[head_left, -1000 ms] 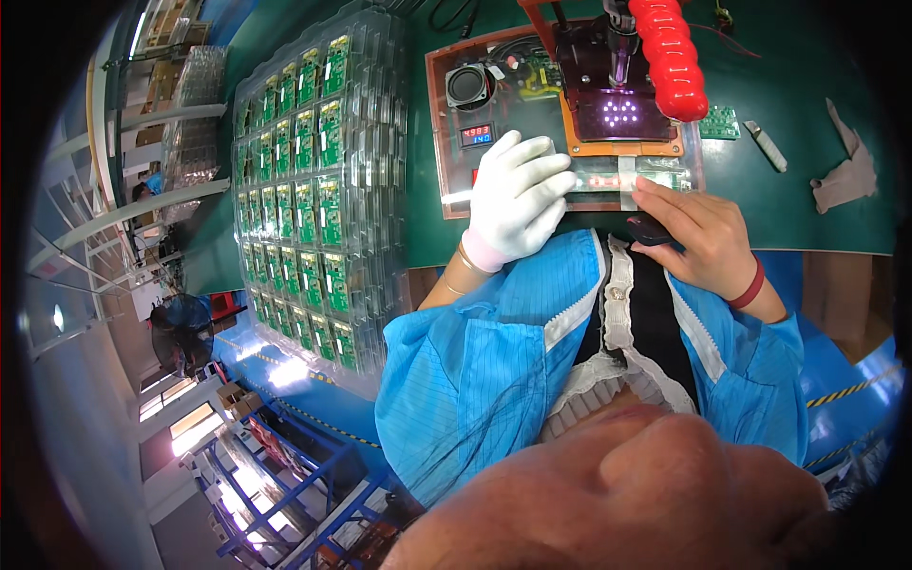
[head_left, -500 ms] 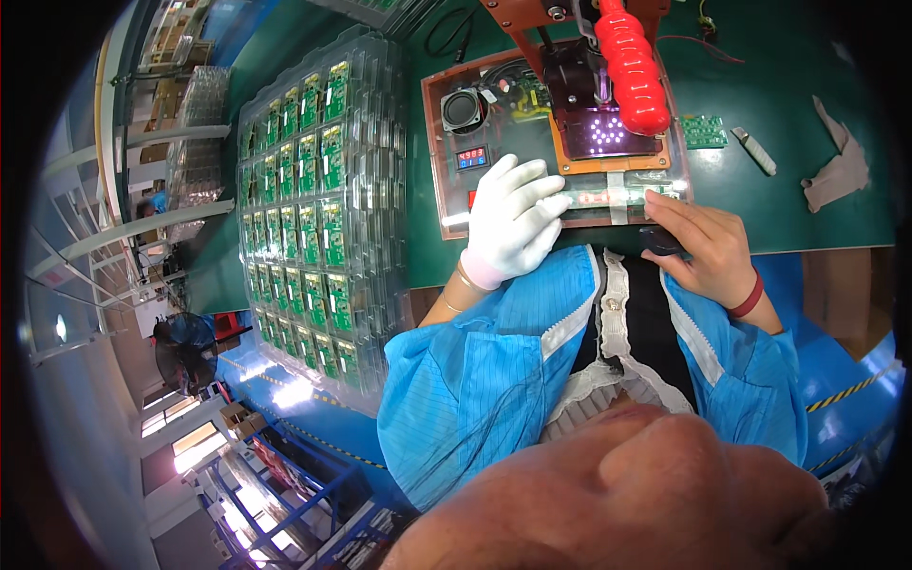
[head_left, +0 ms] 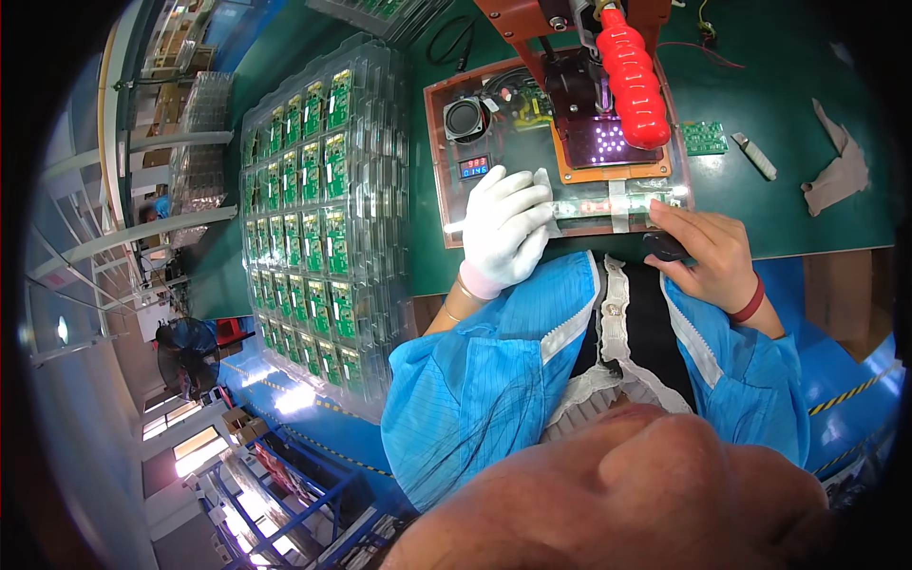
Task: Placing electronic components into a testing fixture for inspection and quality control.
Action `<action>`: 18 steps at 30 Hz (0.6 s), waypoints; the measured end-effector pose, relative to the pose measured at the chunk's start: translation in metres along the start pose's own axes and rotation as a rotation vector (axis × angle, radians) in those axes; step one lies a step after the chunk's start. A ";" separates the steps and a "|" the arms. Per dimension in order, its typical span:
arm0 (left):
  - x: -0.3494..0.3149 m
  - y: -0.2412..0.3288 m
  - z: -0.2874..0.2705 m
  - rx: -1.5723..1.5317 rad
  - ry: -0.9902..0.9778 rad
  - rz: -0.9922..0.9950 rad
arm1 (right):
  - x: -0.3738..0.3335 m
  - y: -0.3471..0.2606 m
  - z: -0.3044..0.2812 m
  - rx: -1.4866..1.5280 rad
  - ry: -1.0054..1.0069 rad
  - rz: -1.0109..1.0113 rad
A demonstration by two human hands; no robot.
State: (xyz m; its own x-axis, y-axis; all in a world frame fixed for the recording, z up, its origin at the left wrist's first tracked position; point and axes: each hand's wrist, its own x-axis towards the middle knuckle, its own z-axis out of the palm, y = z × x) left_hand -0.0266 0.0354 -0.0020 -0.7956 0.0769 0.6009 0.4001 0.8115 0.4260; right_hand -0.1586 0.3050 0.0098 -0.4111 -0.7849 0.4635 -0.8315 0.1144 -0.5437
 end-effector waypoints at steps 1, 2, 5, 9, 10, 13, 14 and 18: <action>0.001 0.000 0.000 -0.011 0.011 -0.009 | 0.003 -0.001 -0.001 0.008 0.026 -0.008; 0.003 -0.001 0.000 -0.008 0.011 -0.006 | 0.005 -0.003 -0.002 0.001 0.010 0.004; 0.008 -0.004 0.003 -0.024 0.056 0.082 | 0.014 -0.009 -0.007 -0.106 -0.070 0.034; 0.010 -0.001 0.003 -0.026 0.062 0.100 | 0.024 -0.014 -0.009 -0.178 -0.140 0.046; 0.009 0.000 0.002 -0.020 0.062 0.094 | 0.025 -0.015 -0.008 -0.177 -0.143 0.049; 0.009 0.001 0.000 -0.007 0.055 0.092 | 0.029 -0.014 -0.007 -0.177 -0.148 0.052; 0.009 0.001 0.000 -0.003 0.055 0.089 | 0.029 -0.014 -0.007 -0.175 -0.148 0.055; 0.007 -0.002 0.003 -0.004 0.060 0.082 | 0.027 -0.013 -0.008 -0.171 -0.138 0.063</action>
State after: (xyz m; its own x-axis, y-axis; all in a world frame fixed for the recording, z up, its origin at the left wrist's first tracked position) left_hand -0.0347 0.0363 -0.0004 -0.7315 0.1080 0.6732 0.4647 0.8015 0.3763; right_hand -0.1617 0.2870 0.0353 -0.4184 -0.8478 0.3259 -0.8621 0.2578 -0.4363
